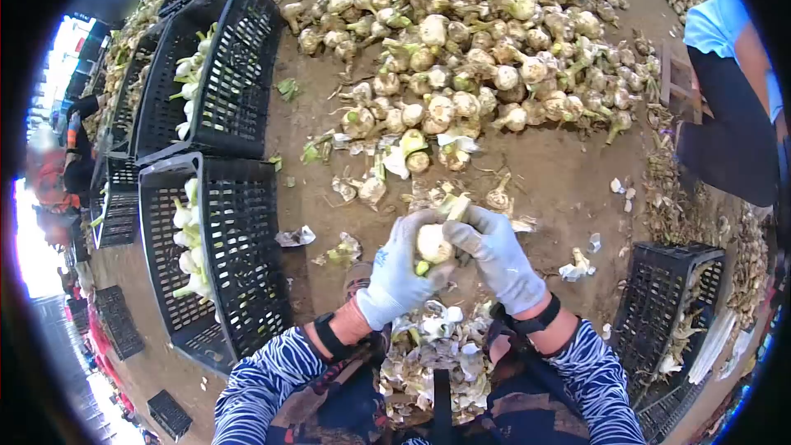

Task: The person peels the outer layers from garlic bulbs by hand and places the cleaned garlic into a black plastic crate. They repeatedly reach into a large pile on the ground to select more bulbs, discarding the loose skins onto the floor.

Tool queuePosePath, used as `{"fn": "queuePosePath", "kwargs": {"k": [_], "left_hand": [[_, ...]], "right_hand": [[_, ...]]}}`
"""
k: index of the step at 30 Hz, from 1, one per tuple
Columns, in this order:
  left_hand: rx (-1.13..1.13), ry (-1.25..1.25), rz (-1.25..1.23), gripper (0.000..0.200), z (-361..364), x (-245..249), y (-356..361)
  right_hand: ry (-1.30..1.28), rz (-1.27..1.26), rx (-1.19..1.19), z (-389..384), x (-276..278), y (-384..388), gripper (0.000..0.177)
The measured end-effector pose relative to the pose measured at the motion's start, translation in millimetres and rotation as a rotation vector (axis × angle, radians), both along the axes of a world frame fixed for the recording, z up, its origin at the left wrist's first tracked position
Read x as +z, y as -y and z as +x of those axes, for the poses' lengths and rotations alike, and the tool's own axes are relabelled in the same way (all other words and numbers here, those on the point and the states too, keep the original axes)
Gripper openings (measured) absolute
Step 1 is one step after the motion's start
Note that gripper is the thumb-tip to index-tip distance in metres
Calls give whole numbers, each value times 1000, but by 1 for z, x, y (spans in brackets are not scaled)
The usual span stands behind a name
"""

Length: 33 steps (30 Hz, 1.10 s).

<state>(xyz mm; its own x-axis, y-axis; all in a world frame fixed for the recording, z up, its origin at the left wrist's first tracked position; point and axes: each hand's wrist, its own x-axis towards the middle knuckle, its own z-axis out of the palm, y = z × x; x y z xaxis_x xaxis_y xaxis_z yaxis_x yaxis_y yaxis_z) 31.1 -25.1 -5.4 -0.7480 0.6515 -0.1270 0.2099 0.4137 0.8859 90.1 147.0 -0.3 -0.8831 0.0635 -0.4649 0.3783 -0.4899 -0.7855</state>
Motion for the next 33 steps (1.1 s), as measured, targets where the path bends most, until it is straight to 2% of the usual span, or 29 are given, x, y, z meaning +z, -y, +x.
{"fn": "queuePosePath", "kwargs": {"k": [2,5,7,9,11,13,16,19,20,21,23,24,26,27,30,31,32,33], "left_hand": [[9,88,7,72,4,1,-2],[4,6,-7,73,7,1,-6],[-4,-17,3,70,9,-4,-5],[194,436,128,68,9,-8,-7],[167,425,169,67,7,-13,-2],[138,421,216,65,5,-10,-1],[2,-84,51,71,-3,8,-6],[48,-31,37,68,-1,8,-6],[86,110,67,66,1,5,-3],[87,111,65,66,0,6,-2],[140,538,209,65,0,11,-1],[139,538,211,65,-1,9,0],[177,818,402,70,-1,4,3],[175,818,402,70,-2,5,2],[176,457,262,72,-5,7,-2],[174,458,260,72,-7,8,-1],[88,160,142,73,-11,10,0],[2,-137,23,74,-13,12,0]], "right_hand": [[8,-15,22,3,-4,-5,38],[38,-78,75,11,-12,-15,41],[52,-271,49,13,-15,-16,43],[7,-289,54,18,-17,-15,44],[-66,-304,50,22,-17,-14,48],[-24,-250,31,17,-2,-15,47],[-22,-100,23,7,4,-9,41],[-37,-117,-45,2,1,-1,41],[-37,-137,-33,2,-5,-1,40],[-37,-139,-31,2,-2,-3,40],[16,-217,14,3,7,-8,37],[15,-215,14,4,4,-10,37],[18,-273,40,7,-4,-12,32],[17,-272,39,6,-1,-12,32],[-45,-292,19,3,13,-14,31],[-50,-168,62,1,16,-17,31],[-54,-43,105,0,17,-19,31],[-54,-42,103,0,16,-19,31]]}}
